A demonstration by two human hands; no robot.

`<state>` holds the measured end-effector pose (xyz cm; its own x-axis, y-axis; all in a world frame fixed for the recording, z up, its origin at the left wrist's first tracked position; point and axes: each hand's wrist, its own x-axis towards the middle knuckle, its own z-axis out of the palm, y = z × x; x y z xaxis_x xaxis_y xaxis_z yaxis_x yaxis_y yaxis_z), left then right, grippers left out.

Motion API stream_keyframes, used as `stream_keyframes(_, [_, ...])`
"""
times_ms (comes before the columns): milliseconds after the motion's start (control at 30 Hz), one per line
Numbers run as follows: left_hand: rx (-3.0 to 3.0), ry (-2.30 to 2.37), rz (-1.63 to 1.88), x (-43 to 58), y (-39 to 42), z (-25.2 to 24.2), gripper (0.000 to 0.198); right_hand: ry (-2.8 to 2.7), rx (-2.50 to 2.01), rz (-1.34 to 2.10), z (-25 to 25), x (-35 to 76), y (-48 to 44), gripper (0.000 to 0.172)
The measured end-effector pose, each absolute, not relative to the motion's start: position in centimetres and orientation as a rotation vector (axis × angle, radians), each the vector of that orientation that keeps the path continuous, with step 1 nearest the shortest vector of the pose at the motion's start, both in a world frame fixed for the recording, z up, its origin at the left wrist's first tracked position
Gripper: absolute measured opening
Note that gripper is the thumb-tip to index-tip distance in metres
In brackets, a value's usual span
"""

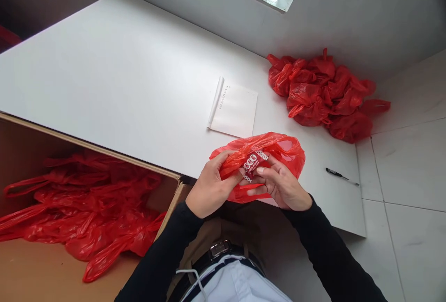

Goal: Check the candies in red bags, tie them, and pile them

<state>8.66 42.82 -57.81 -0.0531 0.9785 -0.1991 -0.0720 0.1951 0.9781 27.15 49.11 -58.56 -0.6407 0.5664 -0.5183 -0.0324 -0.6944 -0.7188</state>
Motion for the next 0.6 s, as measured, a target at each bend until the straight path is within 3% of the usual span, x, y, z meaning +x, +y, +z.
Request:
stream_keyframes(333, [0.843,1.253,1.112,8.1,43.4,-58.7,0.031,-0.947,-1.246,2.225,-58.8,27.7,48.6,0.029])
stream_keyframes(600, [0.947,1.367,1.026,9.0,43.1,-57.3,0.037,-0.870,-1.259,2.114,-58.3,27.2,48.7,0.036])
